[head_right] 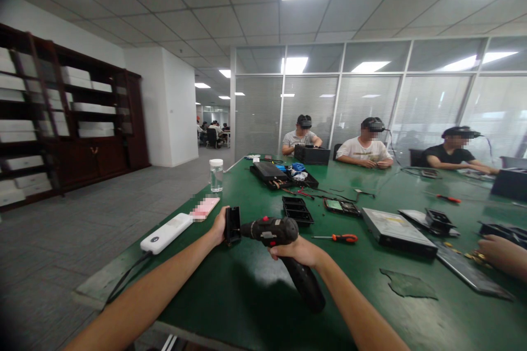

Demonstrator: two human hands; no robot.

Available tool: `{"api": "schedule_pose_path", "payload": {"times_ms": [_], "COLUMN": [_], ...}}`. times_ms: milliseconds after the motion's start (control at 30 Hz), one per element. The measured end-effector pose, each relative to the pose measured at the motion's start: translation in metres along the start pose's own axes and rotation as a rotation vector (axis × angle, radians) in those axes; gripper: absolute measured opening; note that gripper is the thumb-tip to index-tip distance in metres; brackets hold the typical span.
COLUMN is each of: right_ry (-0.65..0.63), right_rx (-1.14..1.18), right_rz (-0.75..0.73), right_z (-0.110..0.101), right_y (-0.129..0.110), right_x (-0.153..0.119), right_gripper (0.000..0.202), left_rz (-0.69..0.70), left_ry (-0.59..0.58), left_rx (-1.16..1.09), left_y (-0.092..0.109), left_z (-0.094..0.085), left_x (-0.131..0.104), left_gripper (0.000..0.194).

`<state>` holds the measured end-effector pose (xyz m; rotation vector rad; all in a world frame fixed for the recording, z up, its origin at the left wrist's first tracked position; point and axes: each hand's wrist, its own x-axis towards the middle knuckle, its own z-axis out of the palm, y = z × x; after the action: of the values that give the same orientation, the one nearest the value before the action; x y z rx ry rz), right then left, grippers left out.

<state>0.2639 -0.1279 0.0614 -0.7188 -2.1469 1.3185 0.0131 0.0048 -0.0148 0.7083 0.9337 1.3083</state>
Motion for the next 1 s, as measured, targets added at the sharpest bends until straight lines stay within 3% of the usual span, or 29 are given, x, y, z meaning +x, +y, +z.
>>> {"api": "schedule_pose_path", "payload": {"times_ms": [1000], "right_ry": [0.012], "right_rx": [0.014], "right_rz": [0.029], "right_z": [-0.0001], "right_y": [-0.0016], "right_x": [-0.0001], "right_gripper": [0.029], "left_rz": [0.033], "left_ry": [0.011], "left_rx": [0.016], "left_y": [-0.0005], "left_z": [0.0], "left_x": [-0.0001], "left_gripper": [0.034]}}
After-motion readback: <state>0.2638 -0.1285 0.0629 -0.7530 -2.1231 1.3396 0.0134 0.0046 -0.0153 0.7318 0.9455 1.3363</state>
